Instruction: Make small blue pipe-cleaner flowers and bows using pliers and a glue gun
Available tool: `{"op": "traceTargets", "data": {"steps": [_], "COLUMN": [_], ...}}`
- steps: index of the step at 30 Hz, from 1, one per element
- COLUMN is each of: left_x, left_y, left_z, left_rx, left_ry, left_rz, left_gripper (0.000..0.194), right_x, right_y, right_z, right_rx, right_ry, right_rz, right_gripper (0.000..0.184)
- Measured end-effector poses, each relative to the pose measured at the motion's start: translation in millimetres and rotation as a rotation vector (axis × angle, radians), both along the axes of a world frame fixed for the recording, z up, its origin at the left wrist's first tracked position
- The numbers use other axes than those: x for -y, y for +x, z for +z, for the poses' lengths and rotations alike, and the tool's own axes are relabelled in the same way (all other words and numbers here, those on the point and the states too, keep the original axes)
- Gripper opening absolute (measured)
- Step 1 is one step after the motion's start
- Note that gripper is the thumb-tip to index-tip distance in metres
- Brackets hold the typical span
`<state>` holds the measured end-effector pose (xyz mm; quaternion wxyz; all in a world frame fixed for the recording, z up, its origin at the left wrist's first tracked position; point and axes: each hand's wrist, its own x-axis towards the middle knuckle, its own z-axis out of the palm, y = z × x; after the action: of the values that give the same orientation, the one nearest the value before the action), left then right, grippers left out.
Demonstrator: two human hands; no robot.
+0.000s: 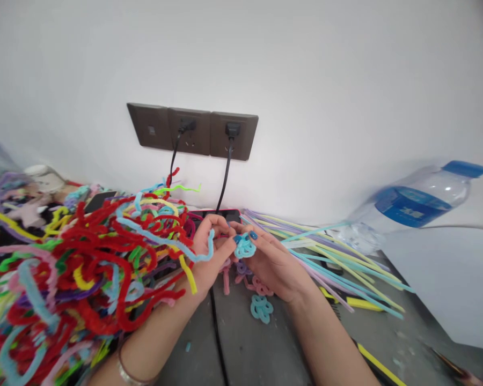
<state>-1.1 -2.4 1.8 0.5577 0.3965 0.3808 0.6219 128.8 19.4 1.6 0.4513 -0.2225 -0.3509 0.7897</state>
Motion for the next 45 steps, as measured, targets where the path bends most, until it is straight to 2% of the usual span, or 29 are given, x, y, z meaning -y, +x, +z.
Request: {"op": "traceTargets", "data": {"steps": [6, 12, 16, 20, 23, 29, 37, 42, 45], "left_x": [0, -7, -7, -5, -4, -2, -3, -4, -4], "left_y": [-1, -6, -6, -5, -4, -2, -4, -6, -6], "left_z": [-2.5, -9.1, -9.0, -5.3, -2.3, -2.1, -3.2, -4.3, -5.0], "left_rx": [-0.079, -0.108, -0.079, -0.009, 0.032, -0.014, 0.068, 0.043, 0.031], "left_ry": [0.027, 0.021, 0.008, -0.069, -0.131, -0.227, -0.194, -0.168, -0.154], "left_rz": [0.038, 0.179, 0.21, 0.191, 0.117, -0.088, -0.037, -0.053, -0.07], "left_gripper": [0.03, 0.031, 0.033, 0.031, 0.031, 0.041, 0.044, 0.037, 0.036], "right_x": [-1, -5, -6, -7, -9, -10, -11, -13, -13], "right_y": [-1, 2, 4, 5, 7, 12, 20, 22, 24], "right_z": [-3.0, -8.6, -7.3, -7.3, -6.9, -2.5, -2.2, -2.3, -3.0], "right_rx": [0.073, 0.262, 0.329, 0.345, 0.371, 0.505, 0.499, 0.551, 0.623], "right_ry": [0.011, 0.104, 0.165, 0.137, 0.141, 0.352, 0.5, 0.53, 0.637], "right_rz": [-0.004, -0.164, -0.144, -0.166, -0.226, -0.322, -0.234, -0.263, -0.312], "right_gripper": [0.019, 0.027, 0.027, 0.027, 0.026, 0.015, 0.019, 0.014, 0.008]}}
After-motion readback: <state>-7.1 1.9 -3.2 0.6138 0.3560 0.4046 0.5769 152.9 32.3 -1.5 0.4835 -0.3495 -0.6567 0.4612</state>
